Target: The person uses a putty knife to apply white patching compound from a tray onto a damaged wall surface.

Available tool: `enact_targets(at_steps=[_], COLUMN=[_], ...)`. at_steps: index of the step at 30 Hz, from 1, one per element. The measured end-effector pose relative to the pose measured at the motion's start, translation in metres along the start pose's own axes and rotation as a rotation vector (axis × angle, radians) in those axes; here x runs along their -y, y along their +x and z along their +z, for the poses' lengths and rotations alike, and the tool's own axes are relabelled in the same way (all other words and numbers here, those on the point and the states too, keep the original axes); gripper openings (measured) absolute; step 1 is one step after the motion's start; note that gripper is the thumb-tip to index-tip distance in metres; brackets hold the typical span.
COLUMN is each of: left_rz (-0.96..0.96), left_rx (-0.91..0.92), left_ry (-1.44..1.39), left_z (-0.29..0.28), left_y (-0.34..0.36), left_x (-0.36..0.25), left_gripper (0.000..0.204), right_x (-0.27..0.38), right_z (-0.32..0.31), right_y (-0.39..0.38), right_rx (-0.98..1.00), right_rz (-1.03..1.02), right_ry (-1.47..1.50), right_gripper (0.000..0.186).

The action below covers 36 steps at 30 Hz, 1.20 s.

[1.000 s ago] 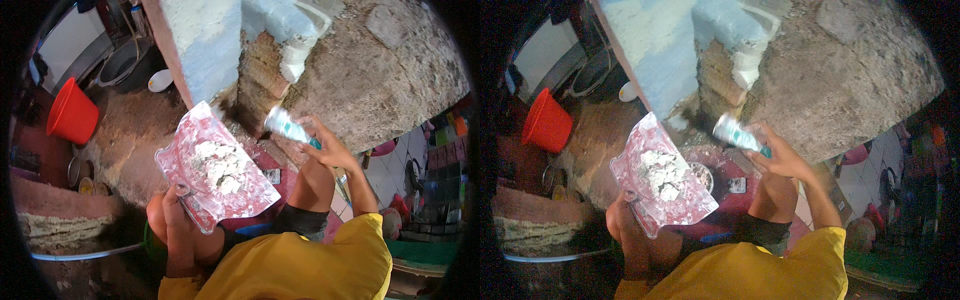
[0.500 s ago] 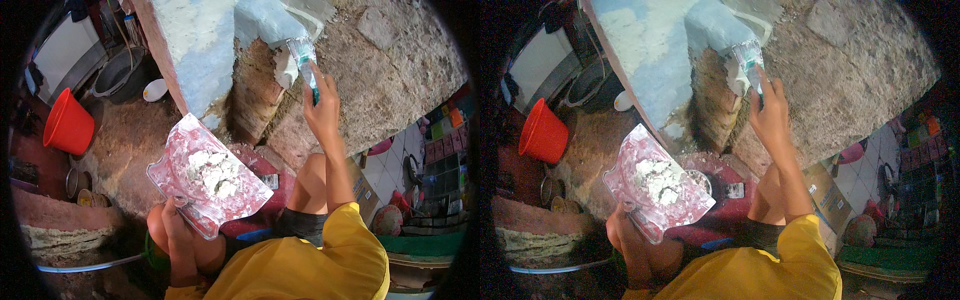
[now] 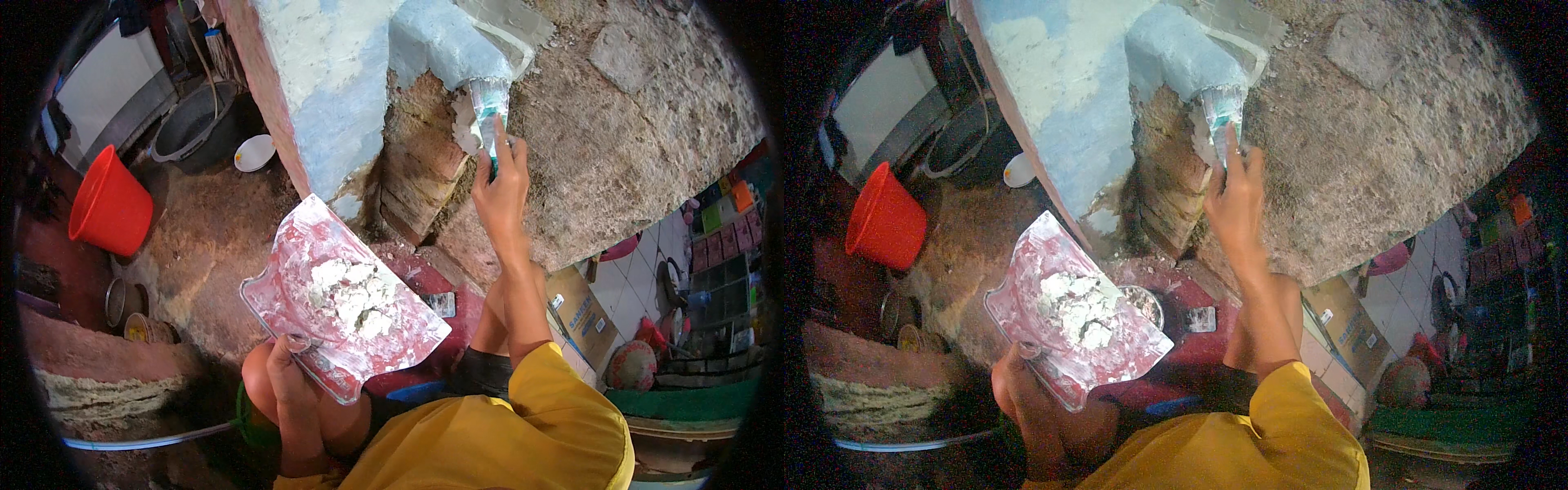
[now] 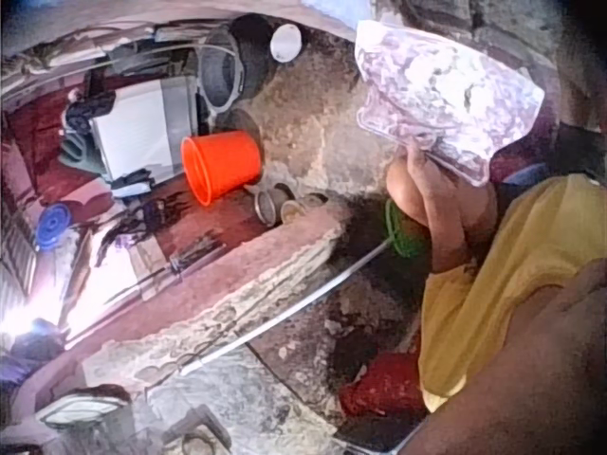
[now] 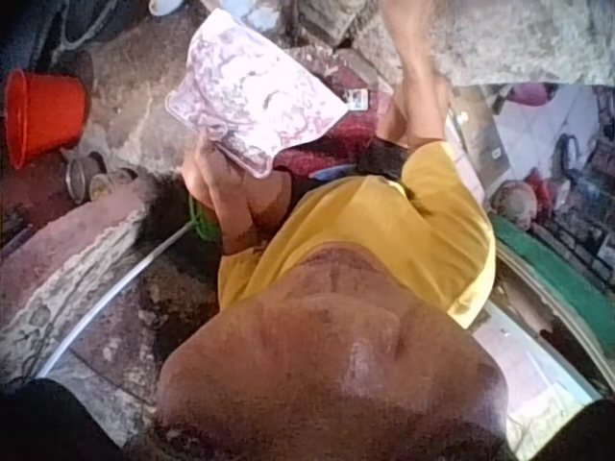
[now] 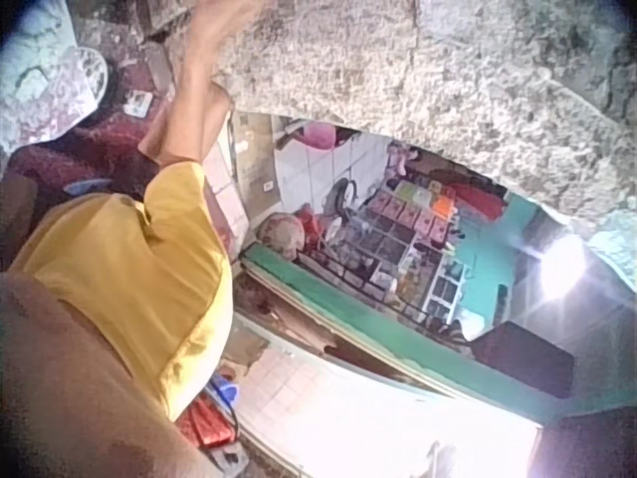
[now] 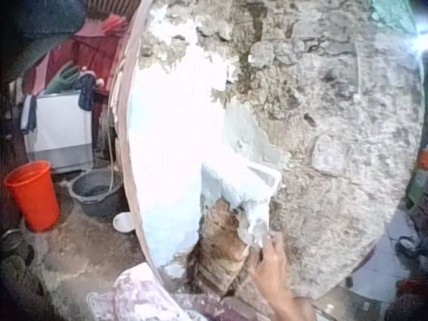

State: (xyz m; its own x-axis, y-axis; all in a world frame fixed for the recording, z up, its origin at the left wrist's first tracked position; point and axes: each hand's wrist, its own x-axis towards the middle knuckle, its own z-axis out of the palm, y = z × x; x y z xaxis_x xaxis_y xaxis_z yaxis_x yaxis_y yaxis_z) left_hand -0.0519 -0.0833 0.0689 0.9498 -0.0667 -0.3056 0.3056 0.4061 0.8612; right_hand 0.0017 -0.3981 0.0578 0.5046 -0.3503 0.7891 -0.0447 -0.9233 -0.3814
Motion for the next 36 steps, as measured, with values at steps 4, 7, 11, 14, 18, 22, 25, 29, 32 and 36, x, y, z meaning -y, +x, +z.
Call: enact_targets(at_steps=[4,7,11,14,18,22,25,29,32,36], left_rz=[-0.136,-0.161,-0.098,0.017,0.027,-0.012,-0.011,0.018,0.037,0.040], left_rx=[0.044,0.101,0.090,0.054,0.050,0.003,-0.006,-0.010,0.010,0.130], left_ry=[-0.117,-0.191,-0.162,-0.149,-0.129,-0.067,-0.050,-0.041,-0.042,-0.115], left_z=[-0.011,-0.015,-0.007,0.008,0.006,0.003,0.005,0.005,0.001,0.000], left_y=[0.005,0.007,0.006,-0.001,0.000,0.002,0.001,0.000,0.002,0.002], left_x=[0.008,0.012,0.008,-0.001,0.001,0.002,0.000,0.001,0.004,0.002], left_gripper=[0.044,0.049,0.041,0.030,0.028,0.027,0.026,0.026,0.027,0.027], right_x=[-0.003,-0.014,-0.032,-0.034,-0.024,-0.022,-0.027,-0.036,-0.034,-0.036], right_z=[0.007,0.011,0.012,0.005,-0.006,-0.003,-0.003,-0.011,-0.020,-0.021], right_y=[-0.003,-0.006,-0.014,-0.019,-0.014,0.003,0.007,0.011,0.015,0.016], right_rx=[-0.066,-0.084,-0.070,-0.060,-0.044,-0.083,-0.063,-0.128,-0.126,-0.029], right_rz=[-0.021,-0.047,-0.045,-0.048,-0.033,-0.103,-0.078,-0.120,-0.164,-0.168], right_ry=[0.036,0.044,0.025,0.025,0.047,0.064,0.035,-0.034,-0.061,-0.033], right_gripper=[0.051,0.051,0.049,0.047,0.045,0.045,0.045,0.047,0.049,0.052])
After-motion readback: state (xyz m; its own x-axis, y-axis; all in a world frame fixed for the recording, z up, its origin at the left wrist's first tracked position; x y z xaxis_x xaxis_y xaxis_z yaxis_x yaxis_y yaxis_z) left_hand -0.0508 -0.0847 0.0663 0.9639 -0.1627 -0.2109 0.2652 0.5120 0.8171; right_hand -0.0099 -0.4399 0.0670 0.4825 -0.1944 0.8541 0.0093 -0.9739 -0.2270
